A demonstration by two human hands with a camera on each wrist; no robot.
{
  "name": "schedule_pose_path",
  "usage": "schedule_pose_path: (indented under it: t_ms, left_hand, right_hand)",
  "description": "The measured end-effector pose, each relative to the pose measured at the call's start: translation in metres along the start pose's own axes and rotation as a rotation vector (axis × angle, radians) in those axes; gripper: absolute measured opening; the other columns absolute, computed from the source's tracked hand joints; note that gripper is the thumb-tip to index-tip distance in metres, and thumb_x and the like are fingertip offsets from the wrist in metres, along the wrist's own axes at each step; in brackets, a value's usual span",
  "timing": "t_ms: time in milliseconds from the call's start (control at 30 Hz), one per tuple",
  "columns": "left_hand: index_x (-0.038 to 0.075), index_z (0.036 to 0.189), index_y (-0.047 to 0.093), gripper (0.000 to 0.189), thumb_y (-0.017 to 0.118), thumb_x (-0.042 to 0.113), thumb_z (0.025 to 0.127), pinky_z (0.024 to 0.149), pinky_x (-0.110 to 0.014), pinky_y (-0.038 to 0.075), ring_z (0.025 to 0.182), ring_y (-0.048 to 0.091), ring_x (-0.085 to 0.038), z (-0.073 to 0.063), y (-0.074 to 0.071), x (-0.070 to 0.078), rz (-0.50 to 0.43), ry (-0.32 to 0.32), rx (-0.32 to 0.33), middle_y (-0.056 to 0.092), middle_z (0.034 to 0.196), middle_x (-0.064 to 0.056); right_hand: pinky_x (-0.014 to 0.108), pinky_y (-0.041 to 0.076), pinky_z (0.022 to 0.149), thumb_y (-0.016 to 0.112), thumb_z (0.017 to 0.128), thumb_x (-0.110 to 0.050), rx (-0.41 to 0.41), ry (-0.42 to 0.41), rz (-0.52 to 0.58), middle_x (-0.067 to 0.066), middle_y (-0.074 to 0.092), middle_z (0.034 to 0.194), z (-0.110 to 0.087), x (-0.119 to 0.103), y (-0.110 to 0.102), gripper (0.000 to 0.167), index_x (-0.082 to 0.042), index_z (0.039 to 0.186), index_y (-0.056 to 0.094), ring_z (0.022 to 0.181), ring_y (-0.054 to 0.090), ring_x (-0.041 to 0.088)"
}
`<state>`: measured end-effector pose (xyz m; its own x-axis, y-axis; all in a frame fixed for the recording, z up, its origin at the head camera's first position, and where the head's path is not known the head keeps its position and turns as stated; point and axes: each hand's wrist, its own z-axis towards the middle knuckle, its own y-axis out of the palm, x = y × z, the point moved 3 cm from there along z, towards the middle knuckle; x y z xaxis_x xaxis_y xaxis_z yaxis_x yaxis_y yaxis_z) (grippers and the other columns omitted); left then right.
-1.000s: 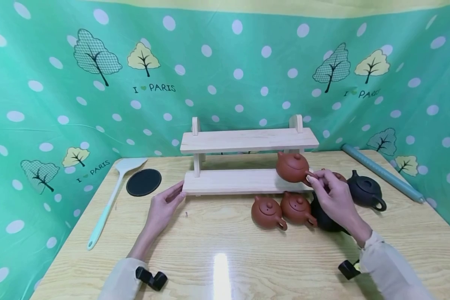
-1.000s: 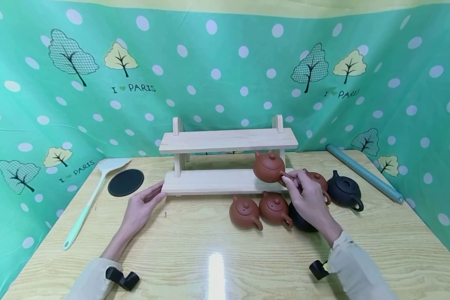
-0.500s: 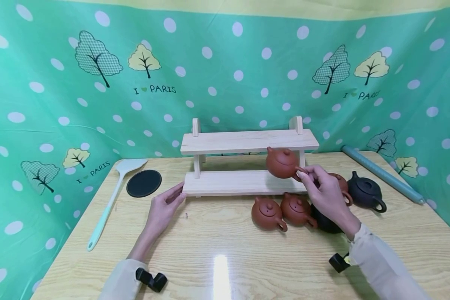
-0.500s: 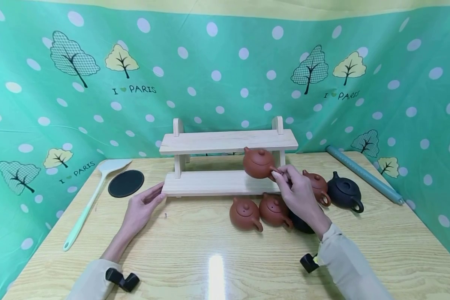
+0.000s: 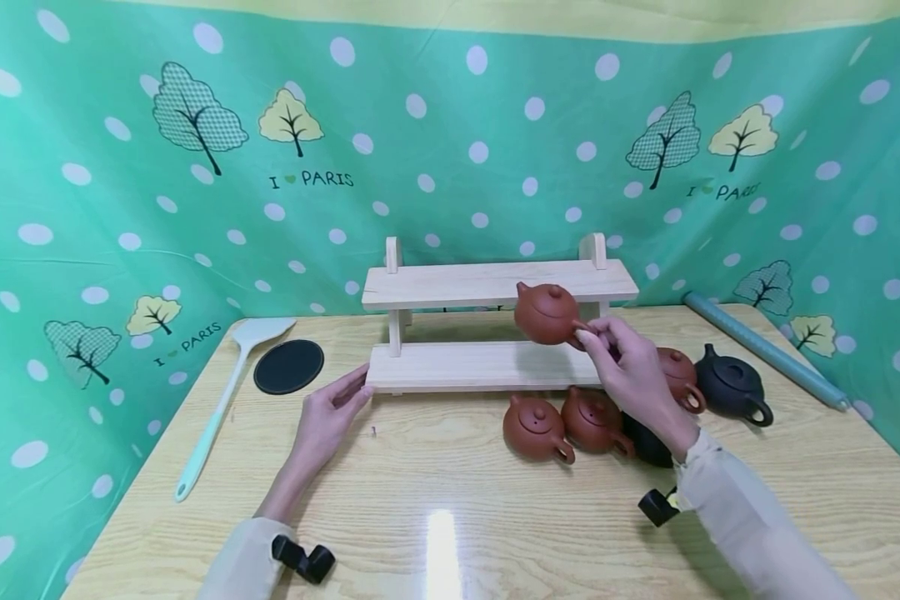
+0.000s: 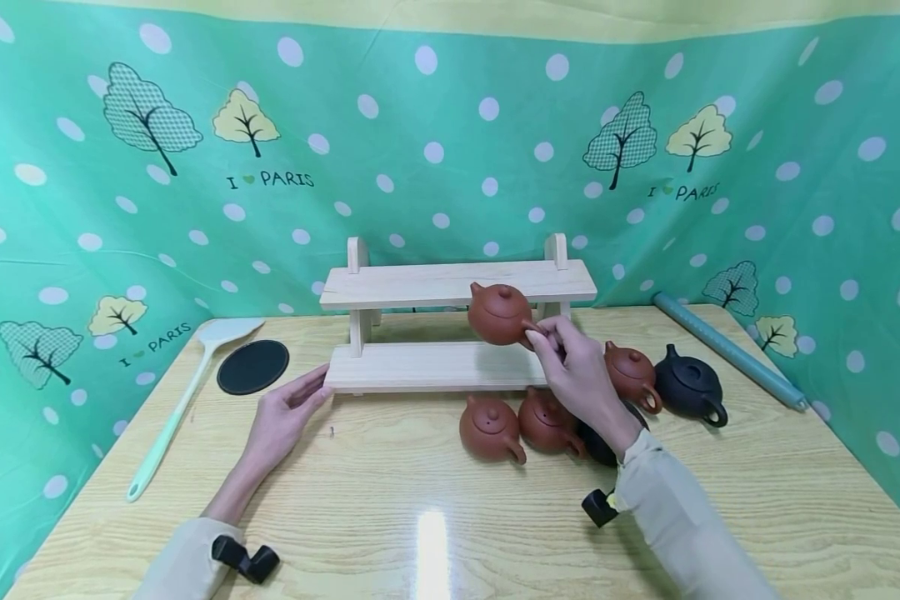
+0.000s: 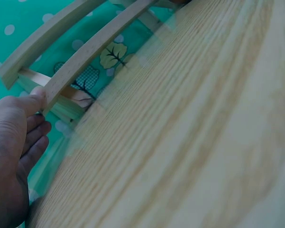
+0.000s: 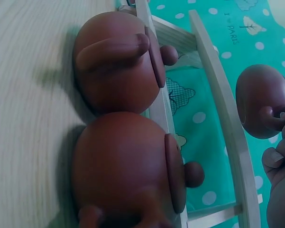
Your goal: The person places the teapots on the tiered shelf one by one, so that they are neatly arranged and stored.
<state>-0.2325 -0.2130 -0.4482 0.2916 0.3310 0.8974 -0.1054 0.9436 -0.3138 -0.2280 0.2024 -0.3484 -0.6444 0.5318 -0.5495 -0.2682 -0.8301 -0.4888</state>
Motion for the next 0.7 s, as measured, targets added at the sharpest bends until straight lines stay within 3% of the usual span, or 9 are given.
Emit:
schedule_pose_path:
  t_ms: [700]
  left_hand:
    - [-0.001, 0.137, 0.065, 0.042, 0.073, 0.015, 0.099, 0.093, -0.015, 0.052, 0.121, 0.065, -0.031, 0.000, -0.001, 0.000, -0.010, 0.009, -0.003, 0.068, 0.130, -0.018]
  right_hand:
    - [0.021, 0.032, 0.052, 0.068, 0.098, 0.003, 0.017, -0.049, 0.051, -0.003, 0.047, 0.069, 0.024, -0.008, 0.021, 0.005, -0.002, 0.099, 0.068, 0.061, 0.042, 0.012]
